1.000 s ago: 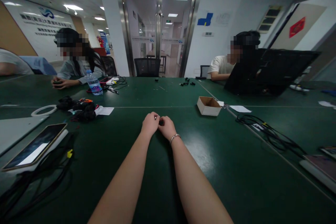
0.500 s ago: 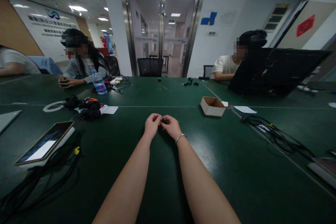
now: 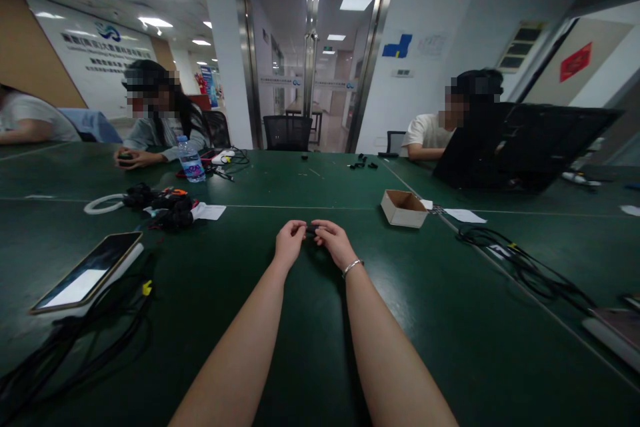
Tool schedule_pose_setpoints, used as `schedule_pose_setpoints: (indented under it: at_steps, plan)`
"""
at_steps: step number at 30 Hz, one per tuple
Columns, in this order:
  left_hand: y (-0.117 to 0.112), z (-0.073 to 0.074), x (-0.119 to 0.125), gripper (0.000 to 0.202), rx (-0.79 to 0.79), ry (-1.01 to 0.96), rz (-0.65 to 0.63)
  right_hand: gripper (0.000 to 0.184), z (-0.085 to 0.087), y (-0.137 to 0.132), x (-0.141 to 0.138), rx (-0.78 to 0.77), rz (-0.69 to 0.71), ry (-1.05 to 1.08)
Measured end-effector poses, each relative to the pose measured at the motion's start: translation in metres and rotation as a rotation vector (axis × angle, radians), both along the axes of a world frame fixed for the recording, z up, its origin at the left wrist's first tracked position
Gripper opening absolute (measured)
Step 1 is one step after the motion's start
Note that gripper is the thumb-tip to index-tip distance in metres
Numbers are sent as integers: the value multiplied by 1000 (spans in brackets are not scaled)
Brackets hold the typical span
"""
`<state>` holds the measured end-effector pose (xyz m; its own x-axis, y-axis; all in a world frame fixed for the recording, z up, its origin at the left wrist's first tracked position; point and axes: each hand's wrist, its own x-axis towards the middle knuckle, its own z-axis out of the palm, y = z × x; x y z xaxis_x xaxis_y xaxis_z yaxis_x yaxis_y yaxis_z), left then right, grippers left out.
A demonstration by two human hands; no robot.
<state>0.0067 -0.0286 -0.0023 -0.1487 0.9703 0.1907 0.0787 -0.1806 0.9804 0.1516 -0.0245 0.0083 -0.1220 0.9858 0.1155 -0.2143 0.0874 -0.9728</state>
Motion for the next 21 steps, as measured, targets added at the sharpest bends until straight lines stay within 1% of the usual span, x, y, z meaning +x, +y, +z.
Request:
schedule_pose_setpoints:
  at_steps: [5, 14, 21]
  plan:
    - [0, 4, 0, 16, -18, -38, -30, 41, -3, 0, -1, -39, -54, 81]
    - [7, -4, 2, 20, 75, -5, -36, 34, -3, 1, -2, -99, -106, 125]
    - [0, 6, 0, 19, 70, 43, -55, 33, -3, 2, -1, -90, -96, 118]
